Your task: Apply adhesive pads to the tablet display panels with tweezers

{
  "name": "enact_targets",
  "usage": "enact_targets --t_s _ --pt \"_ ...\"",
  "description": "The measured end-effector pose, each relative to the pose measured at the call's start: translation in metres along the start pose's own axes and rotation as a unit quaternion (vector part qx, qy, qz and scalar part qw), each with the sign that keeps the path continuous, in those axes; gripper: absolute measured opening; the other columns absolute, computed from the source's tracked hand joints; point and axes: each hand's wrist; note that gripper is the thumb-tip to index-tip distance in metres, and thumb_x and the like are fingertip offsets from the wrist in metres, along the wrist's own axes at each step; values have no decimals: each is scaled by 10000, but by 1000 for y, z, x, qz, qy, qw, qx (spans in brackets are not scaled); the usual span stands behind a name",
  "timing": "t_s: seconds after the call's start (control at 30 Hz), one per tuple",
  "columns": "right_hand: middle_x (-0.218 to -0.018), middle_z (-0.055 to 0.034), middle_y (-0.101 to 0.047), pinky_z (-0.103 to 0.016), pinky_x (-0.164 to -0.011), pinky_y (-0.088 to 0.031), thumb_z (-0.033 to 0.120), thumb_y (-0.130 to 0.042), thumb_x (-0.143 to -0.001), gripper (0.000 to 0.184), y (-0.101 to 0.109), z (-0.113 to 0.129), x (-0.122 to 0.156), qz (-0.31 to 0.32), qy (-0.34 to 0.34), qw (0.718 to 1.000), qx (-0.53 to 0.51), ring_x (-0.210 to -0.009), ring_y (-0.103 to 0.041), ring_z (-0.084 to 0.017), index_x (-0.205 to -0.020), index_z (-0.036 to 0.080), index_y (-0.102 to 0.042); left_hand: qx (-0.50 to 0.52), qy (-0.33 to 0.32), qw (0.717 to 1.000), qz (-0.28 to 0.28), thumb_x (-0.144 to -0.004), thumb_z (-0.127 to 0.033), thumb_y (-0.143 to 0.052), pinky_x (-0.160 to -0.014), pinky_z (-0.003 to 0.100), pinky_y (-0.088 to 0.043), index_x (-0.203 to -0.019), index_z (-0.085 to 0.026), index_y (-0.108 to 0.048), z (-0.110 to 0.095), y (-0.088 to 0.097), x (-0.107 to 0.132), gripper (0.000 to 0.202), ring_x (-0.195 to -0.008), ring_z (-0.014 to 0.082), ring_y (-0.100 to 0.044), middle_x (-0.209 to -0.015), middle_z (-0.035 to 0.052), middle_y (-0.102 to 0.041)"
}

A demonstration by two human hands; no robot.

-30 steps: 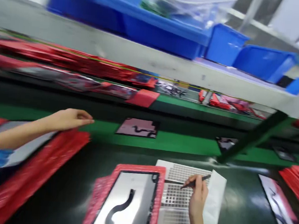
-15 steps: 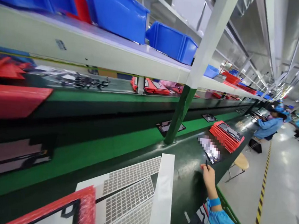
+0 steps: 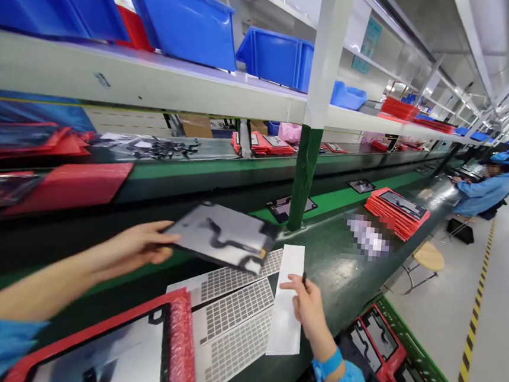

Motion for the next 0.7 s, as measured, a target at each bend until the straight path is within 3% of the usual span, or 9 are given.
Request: enact_targets --t_s 0.07,0.17,0.23,0.3,0.43,0.53,0.6,0.63,0.7 --pt "-706 -27 -735 -211 -304 -217 683 -848 -733 570 -9 -10 13 -1 -31 999 -44 -326 -319 -42 -922 157 -738 -35 22 993 112 -660 -199 -872 -429 213 -390 -1045 -92 -651 26 -39 1 457 -415 111 -525 -575 -36 -588" --pt "-620 8 -685 -234 -331 -351 640 -898 -675 555 0 -19 23 -54 -29 995 -75 -374 -488 -111 -921 177 -717 -80 17 978 192 -655 -400 -874 -440 246 -410 -1074 -127 -634 58 -84 4 554 -435 163 -591 -581 -12 -616" --pt "-656 -9 -706 -257 -388 -436 598 -925 -631 583 19 -18 20 -97 -14 992 -84 -472 -608 -163 -971 170 -723 -112 -12 973 202 -654 -514 -857 -485 272 -451 -1154 -144 -622 66 -98 5 664 -539 201 -665 -711 41 -705" --pt "-627 0 -681 -263 -395 -438 569 -943 -602 566 45 -12 8 -148 -7 985 -84 -488 -620 -175 -921 168 -704 -151 -47 970 183 -643 -604 -837 -611 319 -531 -1204 -161 -617 63 -94 9 748 -714 241 -723 -881 85 -763" --pt "-476 120 -429 -210 -324 -247 496 -903 -775 455 103 7 -36 -255 -14 966 -38 -345 -346 -62 -741 205 -555 -252 -91 961 74 -629 -703 -793 -992 445 -529 -1173 -159 -652 49 -39 40 782 -1123 367 -685 -1189 166 -740" --pt "-628 101 -497 -163 -378 -320 405 -691 -1039 305 136 20 -68 -282 -30 959 17 -413 -373 -39 -872 161 -616 -434 -93 892 -85 -775 -712 -655 -1108 498 -458 -1287 -128 -611 57 24 86 778 -1243 413 -641 -1361 211 -665" --pt "-714 72 -564 -166 -418 -388 377 -669 -1059 249 149 29 -83 -286 -29 956 60 -468 -450 -49 -959 151 -647 -516 -22 840 -164 -819 -729 -592 -1110 517 -454 -1273 -139 -603 75 61 123 744 -1204 416 -668 -1330 205 -686" --pt "-725 67 -574 -172 -428 -401 377 -676 -1054 242 154 34 -87 -285 -21 955 84 -479 -464 -54 -969 151 -652 -521 27 833 -186 -813 -748 -586 -1095 519 -464 -1223 -156 -617 87 75 142 721 -1164 417 -686 -1265 190 -719" --pt "-681 56 -568 -201 -432 -390 393 -722 -1009 273 164 45 -91 -276 18 952 131 -471 -459 -68 -894 153 -660 -467 115 855 -195 -759 -793 -601 -1022 485 -513 -1090 -192 -655 113 91 176 688 -1102 414 -710 -1127 154 -770"
Point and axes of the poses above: each hand's wrist, its own x-axis away from the middle knuckle, its own y-axis out of the back of the hand, z = x × y
